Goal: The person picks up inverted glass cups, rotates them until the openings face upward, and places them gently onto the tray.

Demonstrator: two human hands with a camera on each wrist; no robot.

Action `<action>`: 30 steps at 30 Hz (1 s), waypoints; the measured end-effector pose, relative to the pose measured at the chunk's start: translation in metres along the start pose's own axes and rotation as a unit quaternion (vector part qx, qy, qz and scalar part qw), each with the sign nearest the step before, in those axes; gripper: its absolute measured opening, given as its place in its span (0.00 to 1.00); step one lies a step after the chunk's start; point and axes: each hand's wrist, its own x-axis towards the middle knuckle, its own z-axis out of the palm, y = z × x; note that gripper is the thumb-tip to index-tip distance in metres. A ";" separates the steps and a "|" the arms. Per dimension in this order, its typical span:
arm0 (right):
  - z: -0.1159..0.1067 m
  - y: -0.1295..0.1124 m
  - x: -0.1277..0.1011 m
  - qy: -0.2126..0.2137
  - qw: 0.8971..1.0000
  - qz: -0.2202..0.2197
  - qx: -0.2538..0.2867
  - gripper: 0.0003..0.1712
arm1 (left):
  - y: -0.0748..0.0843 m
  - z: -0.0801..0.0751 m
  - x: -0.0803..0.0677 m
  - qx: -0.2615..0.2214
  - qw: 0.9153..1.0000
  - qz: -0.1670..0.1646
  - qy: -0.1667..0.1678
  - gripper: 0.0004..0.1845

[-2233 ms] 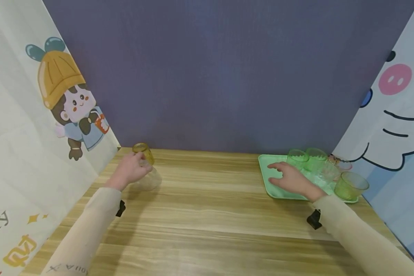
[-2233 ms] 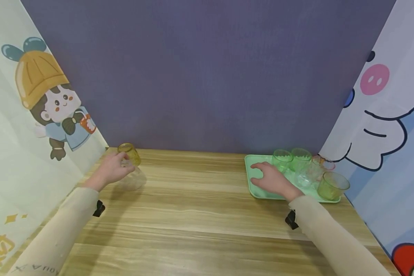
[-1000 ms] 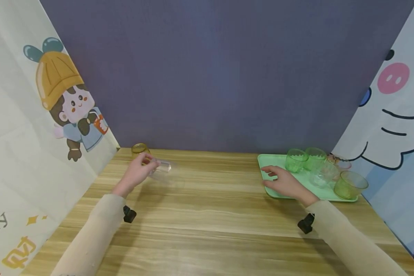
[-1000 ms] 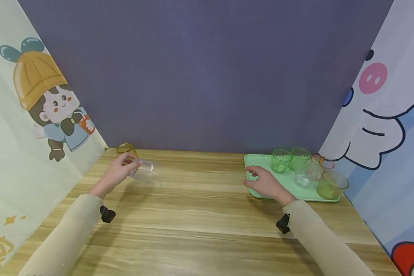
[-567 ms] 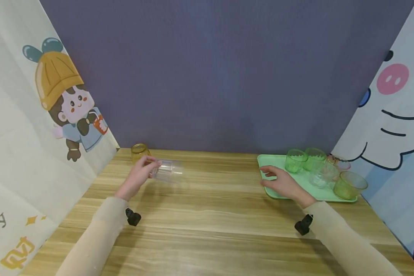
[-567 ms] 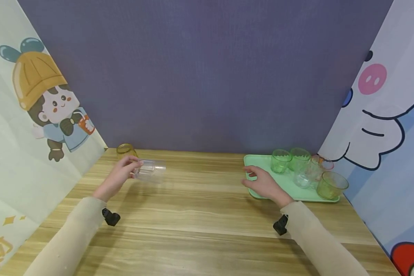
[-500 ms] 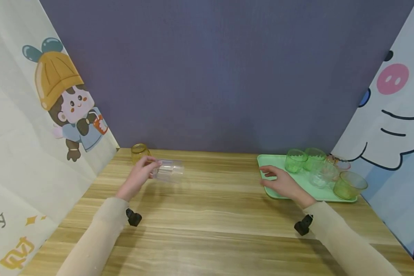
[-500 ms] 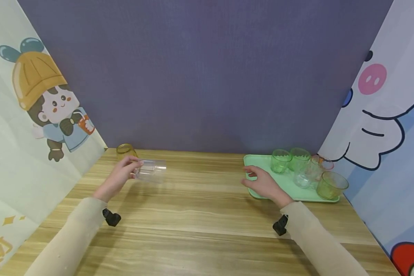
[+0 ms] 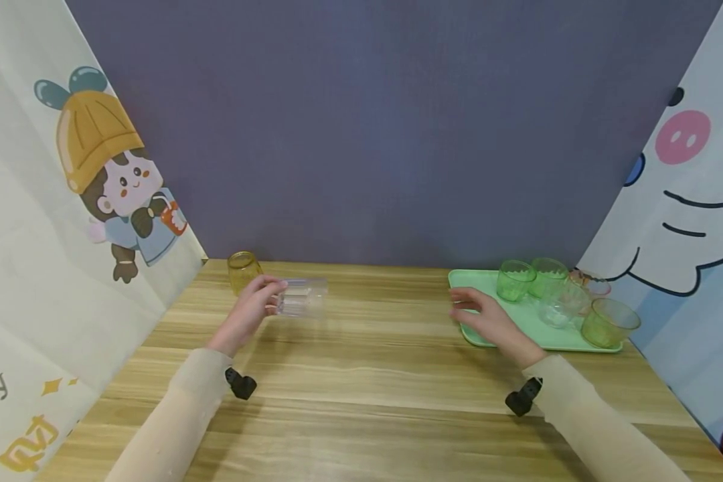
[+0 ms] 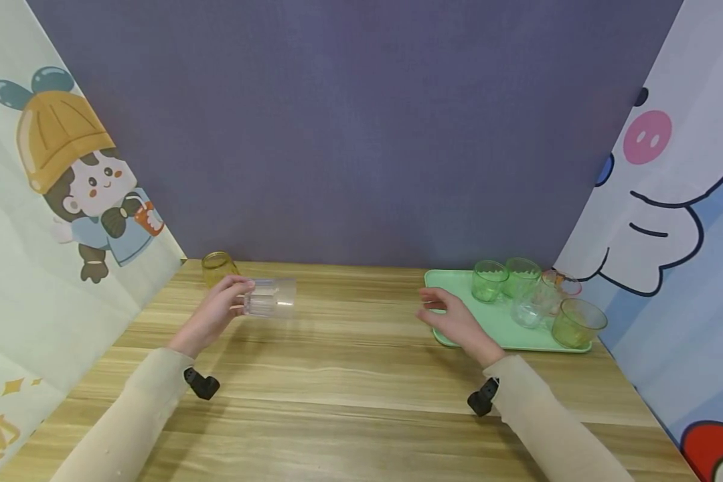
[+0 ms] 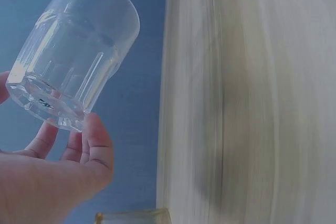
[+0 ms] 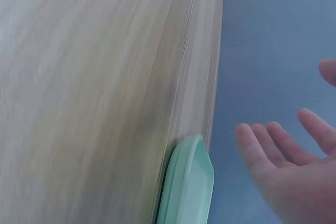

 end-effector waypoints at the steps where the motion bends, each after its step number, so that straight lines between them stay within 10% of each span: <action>1: 0.001 0.000 0.000 0.003 1.000 -0.002 0.002 0.32 | 0.000 0.001 0.000 -0.003 1.000 -0.001 -0.001 0.21; 30: 0.026 -0.015 0.000 0.002 0.997 -0.010 0.074 0.30 | 0.005 0.031 -0.008 -0.099 0.995 -0.012 -0.024 0.14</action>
